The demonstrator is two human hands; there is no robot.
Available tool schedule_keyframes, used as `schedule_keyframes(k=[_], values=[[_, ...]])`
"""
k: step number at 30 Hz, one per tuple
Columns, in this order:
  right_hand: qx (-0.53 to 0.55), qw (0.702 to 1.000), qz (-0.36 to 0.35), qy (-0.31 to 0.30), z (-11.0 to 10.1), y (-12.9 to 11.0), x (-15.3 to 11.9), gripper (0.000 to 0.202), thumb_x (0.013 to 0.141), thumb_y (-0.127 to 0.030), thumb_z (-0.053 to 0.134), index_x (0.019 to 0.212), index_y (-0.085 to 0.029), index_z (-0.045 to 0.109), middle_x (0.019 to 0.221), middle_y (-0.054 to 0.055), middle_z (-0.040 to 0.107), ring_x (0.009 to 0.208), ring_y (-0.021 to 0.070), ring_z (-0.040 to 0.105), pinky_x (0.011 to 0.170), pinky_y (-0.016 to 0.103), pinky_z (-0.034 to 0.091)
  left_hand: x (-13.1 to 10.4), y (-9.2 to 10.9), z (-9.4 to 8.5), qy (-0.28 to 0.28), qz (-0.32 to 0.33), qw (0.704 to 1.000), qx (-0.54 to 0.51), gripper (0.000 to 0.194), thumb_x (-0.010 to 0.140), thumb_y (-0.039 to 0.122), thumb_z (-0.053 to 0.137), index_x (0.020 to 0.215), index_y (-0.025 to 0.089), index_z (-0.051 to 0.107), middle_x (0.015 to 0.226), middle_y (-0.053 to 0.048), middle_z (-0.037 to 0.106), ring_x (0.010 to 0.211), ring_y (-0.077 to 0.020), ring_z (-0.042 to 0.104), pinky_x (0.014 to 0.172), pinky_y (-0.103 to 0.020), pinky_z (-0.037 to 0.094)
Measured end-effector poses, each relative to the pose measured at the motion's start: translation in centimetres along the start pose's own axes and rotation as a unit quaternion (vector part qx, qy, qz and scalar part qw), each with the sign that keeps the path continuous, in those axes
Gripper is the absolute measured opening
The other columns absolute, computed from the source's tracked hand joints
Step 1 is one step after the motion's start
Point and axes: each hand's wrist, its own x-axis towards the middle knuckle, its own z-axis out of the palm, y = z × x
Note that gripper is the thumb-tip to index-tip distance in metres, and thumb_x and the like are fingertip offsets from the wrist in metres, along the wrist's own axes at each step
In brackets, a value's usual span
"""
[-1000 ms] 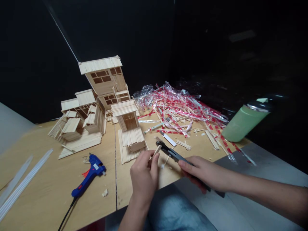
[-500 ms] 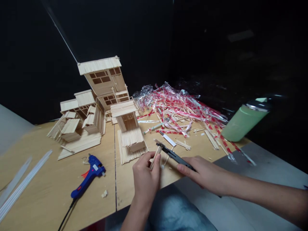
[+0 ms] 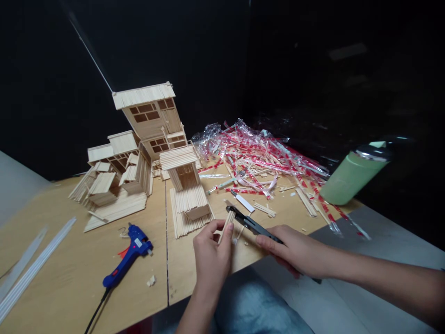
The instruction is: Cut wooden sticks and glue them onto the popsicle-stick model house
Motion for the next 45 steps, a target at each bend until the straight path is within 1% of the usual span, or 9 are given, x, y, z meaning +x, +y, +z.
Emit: schedule_keyframes(k=[3, 9, 14, 19, 24, 26, 31, 38, 45], values=[[0.002, 1.000, 0.004, -0.004, 0.0, 0.1, 0.1, 0.064, 0.092, -0.074, 0.028, 0.068, -0.019, 0.051, 0.046, -0.001, 0.050, 0.044, 0.0146, 0.051, 0.049, 0.025, 0.038, -0.1, -0.1, 0.0, 0.009, 0.017, 0.999, 0.027, 0.027, 0.088, 0.041, 0.060, 0.081, 0.016, 0.070, 0.066, -0.001, 0.066, 0.047, -0.0101, 0.047, 0.044, -0.022, 0.032], [-0.128, 0.988, -0.026, 0.086, 0.1, 0.9, 0.6, 0.064, 0.093, -0.071, 0.033, 0.082, -0.016, 0.062, 0.082, 0.013, 0.070, 0.076, 0.0242, 0.063, 0.064, 0.029, 0.039, -0.3, -0.1, 0.0, 0.041, 0.127, 0.982, 0.137, 0.020, 0.091, 0.029, 0.056, 0.081, 0.017, 0.068, 0.071, -0.003, 0.068, 0.060, -0.0139, 0.059, 0.055, -0.023, 0.040], [-0.133, 0.987, -0.024, 0.082, -0.1, 0.5, 0.4, 0.062, 0.095, -0.067, 0.033, 0.086, -0.015, 0.066, 0.082, 0.012, 0.071, 0.076, 0.0245, 0.064, 0.064, 0.029, 0.039, -0.4, -0.2, -0.1, 0.038, 0.145, 0.979, 0.141, 0.019, 0.091, 0.028, 0.055, 0.082, 0.018, 0.068, 0.073, -0.003, 0.069, 0.062, -0.0146, 0.060, 0.057, -0.022, 0.041], [-0.102, 0.988, -0.054, 0.100, 0.2, 0.6, 0.7, 0.060, 0.094, -0.066, 0.035, 0.079, -0.016, 0.065, 0.076, 0.010, 0.070, 0.071, 0.0222, 0.063, 0.060, 0.028, 0.039, -0.3, 0.6, 0.0, 0.003, 0.072, 0.997, 0.032, 0.024, 0.089, 0.035, 0.059, 0.079, 0.016, 0.070, 0.067, -0.002, 0.067, 0.055, -0.0121, 0.054, 0.052, -0.021, 0.038], [0.025, 0.999, -0.007, 0.022, -0.3, 1.9, 1.9, 0.072, 0.091, -0.076, 0.022, 0.063, -0.019, 0.055, 0.042, -0.001, 0.047, 0.038, 0.0149, 0.050, 0.045, 0.025, 0.037, -0.2, 1.9, 0.6, -0.071, 0.014, 0.987, -0.145, 0.027, 0.086, 0.040, 0.064, 0.076, 0.015, 0.069, 0.065, -0.001, 0.065, 0.052, -0.0101, 0.054, 0.050, -0.019, 0.040], [-0.016, 0.996, -0.018, 0.083, -1.8, 2.4, 2.4, 0.072, 0.092, -0.076, 0.022, 0.066, -0.018, 0.058, 0.049, 0.003, 0.056, 0.047, 0.0176, 0.058, 0.051, 0.026, 0.041, 0.0, 1.9, 0.5, -0.066, -0.006, 0.977, -0.204, 0.027, 0.084, 0.041, 0.067, 0.078, 0.014, 0.069, 0.064, -0.001, 0.065, 0.045, -0.0085, 0.052, 0.046, -0.020, 0.040], [-0.278, 0.906, 0.052, 0.315, -6.2, 2.9, 3.7, 0.068, 0.088, -0.077, 0.034, 0.109, -0.019, 0.062, 0.094, 0.016, 0.073, 0.083, 0.0336, 0.068, 0.062, 0.033, 0.043, 0.3, 1.7, -0.5, 0.000, 0.074, 0.973, -0.219, 0.016, 0.081, 0.032, 0.073, 0.078, 0.016, 0.075, 0.070, -0.004, 0.070, 0.068, -0.0148, 0.066, 0.067, -0.023, 0.051], [-0.421, 0.824, 0.089, 0.367, -5.7, 4.2, 7.9, 0.052, 0.098, -0.056, 0.039, 0.119, -0.011, 0.055, 0.091, 0.020, 0.072, 0.085, 0.0358, 0.069, 0.067, 0.038, 0.045, 0.1, 1.4, -0.8, -0.003, 0.033, 0.952, -0.303, 0.022, 0.082, 0.039, 0.073, 0.084, 0.017, 0.077, 0.071, -0.002, 0.067, 0.057, -0.0078, 0.054, 0.060, -0.020, 0.045], [-0.424, 0.820, 0.048, 0.381, -5.1, 4.8, 10.0, 0.035, 0.097, -0.038, 0.052, 0.104, -0.005, 0.063, 0.097, 0.026, 0.068, 0.096, 0.0391, 0.065, 0.078, 0.043, 0.047, -0.2, 0.7, -1.8, -0.032, -0.016, 0.928, -0.370, 0.040, 0.092, 0.047, 0.058, 0.115, 0.018, 0.072, 0.086, -0.005, 0.065, 0.074, -0.0109, 0.050, 0.078, -0.023, 0.042]])
